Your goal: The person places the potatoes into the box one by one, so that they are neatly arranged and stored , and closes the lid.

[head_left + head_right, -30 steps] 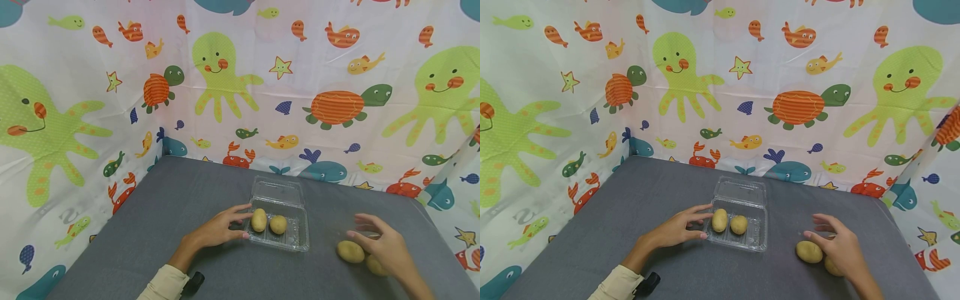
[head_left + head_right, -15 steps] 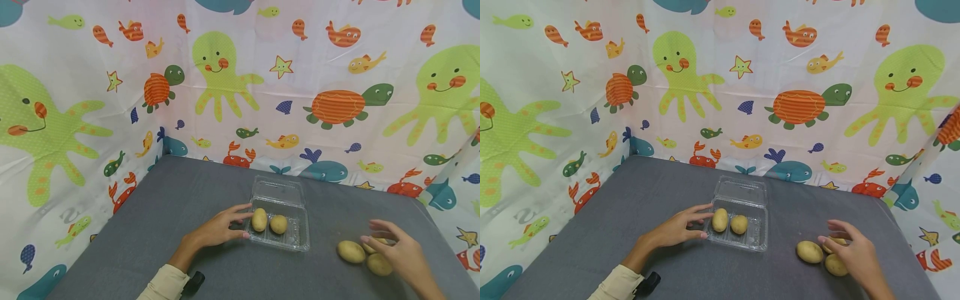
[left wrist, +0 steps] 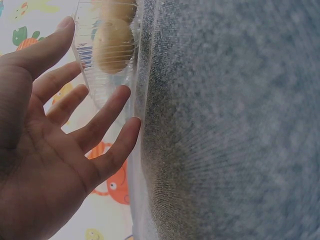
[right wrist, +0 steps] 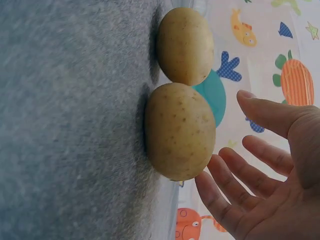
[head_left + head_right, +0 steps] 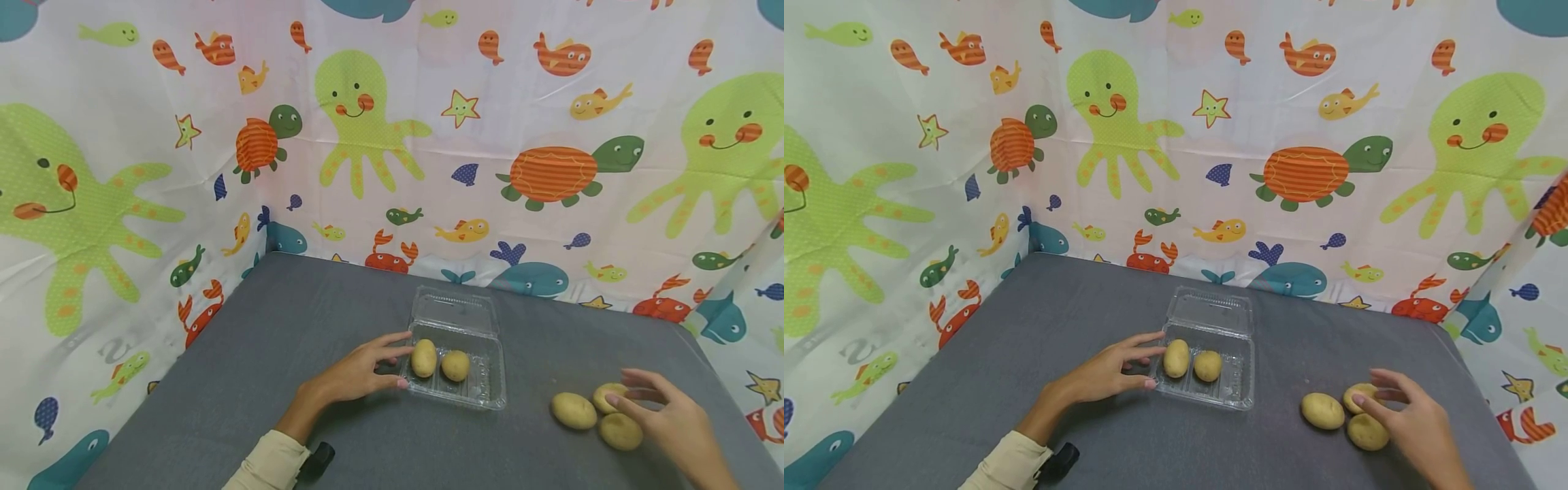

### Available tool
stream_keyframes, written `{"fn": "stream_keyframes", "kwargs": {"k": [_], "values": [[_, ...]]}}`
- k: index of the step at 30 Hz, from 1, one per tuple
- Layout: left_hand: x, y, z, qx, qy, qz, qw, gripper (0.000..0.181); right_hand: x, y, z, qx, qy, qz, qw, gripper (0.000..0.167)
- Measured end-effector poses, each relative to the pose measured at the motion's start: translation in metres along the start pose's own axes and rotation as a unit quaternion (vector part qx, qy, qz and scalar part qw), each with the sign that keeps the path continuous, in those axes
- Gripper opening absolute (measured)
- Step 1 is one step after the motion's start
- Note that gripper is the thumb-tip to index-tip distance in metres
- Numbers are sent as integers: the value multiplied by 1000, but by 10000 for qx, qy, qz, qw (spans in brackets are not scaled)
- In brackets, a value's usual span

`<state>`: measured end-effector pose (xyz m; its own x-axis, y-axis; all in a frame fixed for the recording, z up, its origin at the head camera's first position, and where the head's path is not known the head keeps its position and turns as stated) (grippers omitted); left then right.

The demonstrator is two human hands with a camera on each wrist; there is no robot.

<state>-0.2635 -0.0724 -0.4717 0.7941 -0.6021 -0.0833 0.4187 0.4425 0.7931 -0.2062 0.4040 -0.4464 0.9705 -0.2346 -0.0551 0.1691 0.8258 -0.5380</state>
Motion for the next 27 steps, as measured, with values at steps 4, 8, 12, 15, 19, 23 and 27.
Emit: {"fn": "stream_keyframes", "kwargs": {"k": [4,8,12,15,19,23,27], "values": [[0,1,0,-5,8,-8,10000,65,-1,5,-1,88,62,-164,9998,85],[0,2,1,-24,8,22,10000,65,-3,10,-3,137,29,-336,9993,89],[0,3,1,-11,8,17,10000,65,-5,15,-4,173,-19,-405,9990,90],[0,3,1,11,1,-15,10000,64,-6,17,-4,212,-49,-378,9990,89],[0,3,1,7,-4,-45,10000,64,-8,20,-7,221,-174,-428,9987,91],[0,3,1,2,-5,-45,10000,64,-9,20,-8,264,-258,-357,9987,92],[1,3,0,9,-4,-20,10000,65,-11,19,-8,340,-378,-181,9985,92]]}}
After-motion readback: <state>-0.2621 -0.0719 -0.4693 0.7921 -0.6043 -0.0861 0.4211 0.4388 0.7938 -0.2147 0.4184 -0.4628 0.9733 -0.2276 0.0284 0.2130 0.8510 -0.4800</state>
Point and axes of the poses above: each hand's wrist, its own x-axis away from the middle knuckle, its own z-axis out of the back of the hand, y = z × x, the point moved 7 cm from there along -x, towards the middle knuckle, and after that the axes turned 3 degrees about y, right-handed, at the moved point
